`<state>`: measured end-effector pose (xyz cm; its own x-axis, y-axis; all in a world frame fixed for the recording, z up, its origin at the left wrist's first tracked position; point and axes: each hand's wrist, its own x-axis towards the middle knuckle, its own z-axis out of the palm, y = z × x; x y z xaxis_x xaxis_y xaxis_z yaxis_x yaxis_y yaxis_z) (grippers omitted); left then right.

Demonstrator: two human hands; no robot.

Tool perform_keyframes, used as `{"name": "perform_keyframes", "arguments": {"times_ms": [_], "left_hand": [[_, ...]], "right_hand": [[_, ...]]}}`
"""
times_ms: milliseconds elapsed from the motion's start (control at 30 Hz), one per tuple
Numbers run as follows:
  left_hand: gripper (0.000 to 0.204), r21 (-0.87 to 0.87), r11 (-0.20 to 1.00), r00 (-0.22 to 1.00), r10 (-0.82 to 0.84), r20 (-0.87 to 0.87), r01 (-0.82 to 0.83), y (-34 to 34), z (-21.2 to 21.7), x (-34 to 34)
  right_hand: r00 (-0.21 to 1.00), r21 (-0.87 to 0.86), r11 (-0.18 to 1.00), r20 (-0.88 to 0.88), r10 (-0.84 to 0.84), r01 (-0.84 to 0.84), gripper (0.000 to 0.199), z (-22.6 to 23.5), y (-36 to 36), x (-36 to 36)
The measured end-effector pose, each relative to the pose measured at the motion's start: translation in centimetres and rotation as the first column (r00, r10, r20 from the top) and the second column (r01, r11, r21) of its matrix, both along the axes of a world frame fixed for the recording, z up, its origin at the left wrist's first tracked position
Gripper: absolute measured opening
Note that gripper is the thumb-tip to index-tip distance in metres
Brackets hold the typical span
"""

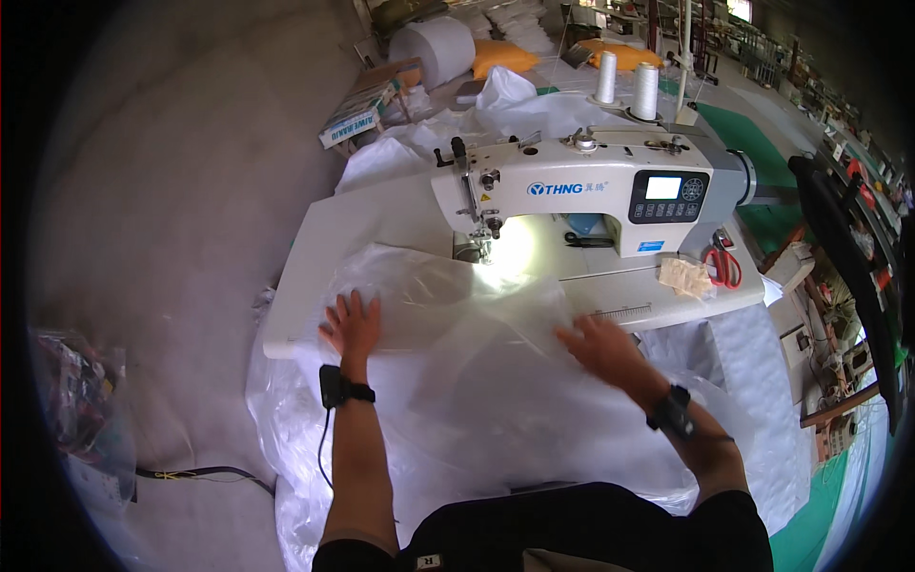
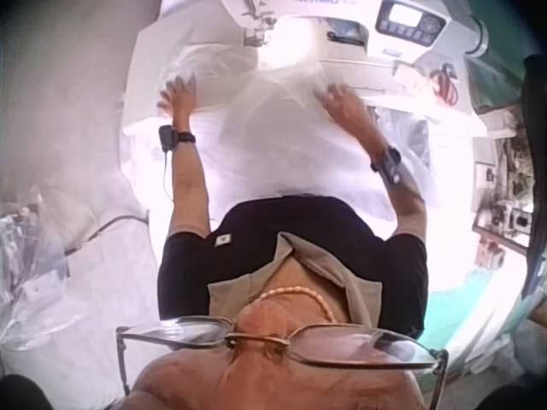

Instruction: Sewing together large white plastic liners or bags using an industrial sewing machine.

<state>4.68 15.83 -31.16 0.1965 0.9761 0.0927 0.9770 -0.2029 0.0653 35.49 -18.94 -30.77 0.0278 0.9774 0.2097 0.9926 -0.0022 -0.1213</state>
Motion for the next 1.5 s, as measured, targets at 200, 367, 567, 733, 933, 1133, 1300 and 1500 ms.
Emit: {"name": "perform_keyframes", "arguments": {"times_ms": [200, 367, 567, 733, 933, 1133, 1300, 1500], "left_hand": [[0.066, -0.041, 0.892, 0.892, -0.451, -0.036, 0.449, 6.1, 0.5, 3.1], [0.063, -0.031, 0.665, 0.665, -0.747, -0.006, 0.746, 4.0, 0.4, 5.6], [0.064, -0.008, 0.471, 0.471, -0.882, -0.023, 0.882, -1.9, 1.0, 1.7], [0.064, -0.02, 0.494, 0.494, -0.868, 0.045, 0.869, -0.9, 0.2, 1.7], [0.059, 0.087, 0.655, 0.651, -0.755, 0.071, 0.75, 1.2, 0.2, 2.6], [0.036, 0.024, 0.752, 0.744, -0.655, 0.135, 0.658, 0.8, 3.6, 10.7], [0.027, 0.149, 0.748, 0.714, -0.663, 0.224, 0.647, -0.6, 1.7, 15.2], [0.019, 0.068, 0.708, 0.659, -0.684, 0.313, 0.703, 1.2, -0.9, 15.7]], "right_hand": [[0.554, -0.123, 0.942, -0.829, 0.075, -0.312, 0.019, -9.6, -9.4, -8.3], [0.856, -0.394, 0.825, -0.481, 0.19, -0.405, 0.022, -4.2, -3.8, -8.9], [0.958, 0.309, 0.949, -0.247, 0.146, -0.065, 0.014, 8.2, 3.7, -4.7], [0.992, 0.216, 0.969, 0.0, 0.123, -0.12, 0.065, 1.8, 11.8, -8.7], [0.997, 0.22, 0.975, -0.069, 0.028, -0.013, 0.078, -2.0, 11.6, -10.8], [0.997, 0.197, 0.98, -0.068, 0.038, -0.024, 0.075, -0.4, 12.2, -10.3], [0.99, 0.193, 0.981, -0.131, 0.059, -0.033, 0.072, -0.6, 11.9, -9.7], [0.981, 0.291, 0.955, -0.163, 0.103, -0.052, 0.072, -0.6, 11.1, -8.9]]}}
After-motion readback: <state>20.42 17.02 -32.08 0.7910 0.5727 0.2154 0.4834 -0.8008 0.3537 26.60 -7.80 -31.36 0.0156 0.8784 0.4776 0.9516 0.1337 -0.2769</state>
